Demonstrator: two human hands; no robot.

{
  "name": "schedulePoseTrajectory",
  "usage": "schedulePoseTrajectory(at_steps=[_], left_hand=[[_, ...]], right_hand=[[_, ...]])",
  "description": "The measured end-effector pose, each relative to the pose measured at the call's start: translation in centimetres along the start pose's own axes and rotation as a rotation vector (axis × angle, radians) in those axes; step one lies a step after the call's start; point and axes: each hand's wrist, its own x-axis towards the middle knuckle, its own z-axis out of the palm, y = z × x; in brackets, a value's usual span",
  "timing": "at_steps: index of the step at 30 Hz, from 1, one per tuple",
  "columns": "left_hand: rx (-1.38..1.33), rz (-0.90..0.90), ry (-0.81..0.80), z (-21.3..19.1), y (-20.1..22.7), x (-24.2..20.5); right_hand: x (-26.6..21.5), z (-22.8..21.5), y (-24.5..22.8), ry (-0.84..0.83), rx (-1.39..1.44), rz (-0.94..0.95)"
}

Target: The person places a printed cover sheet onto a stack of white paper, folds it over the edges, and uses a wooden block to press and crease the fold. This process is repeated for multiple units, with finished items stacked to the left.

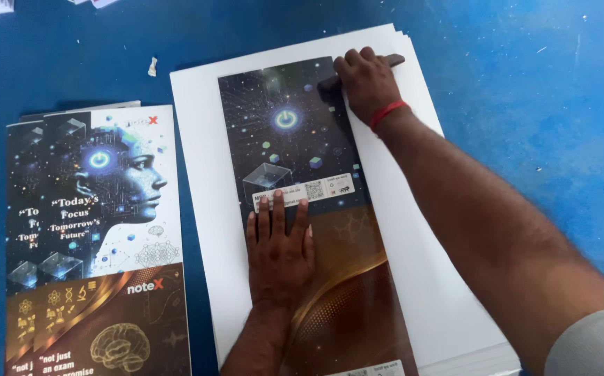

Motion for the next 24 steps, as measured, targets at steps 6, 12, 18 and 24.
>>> schedulePoseTrajectory(at_steps=[6, 12, 18, 24], left_hand=[[-0.001, 0.011, 0.02, -0.6, 0.2, 0.2], [-0.004, 0.021, 0.024, -1.0, 0.3, 0.1], [-0.006, 0.021, 0.031, -0.7, 0.3, 0.1], [-0.02, 0.031, 0.052, -0.5, 0.1, -0.2]], right_hand=[[-5.0, -2.1, -3.1, -0.12, -0.107, -0.067], [-9.8, -6.0, -6.1, -0.157, -0.12, -0.075], [-14.4, -10.8, -8.6, -0.131, -0.053, -0.127], [-19.2, -14.6, -11.0, -0.203, -0.123, -0.153]])
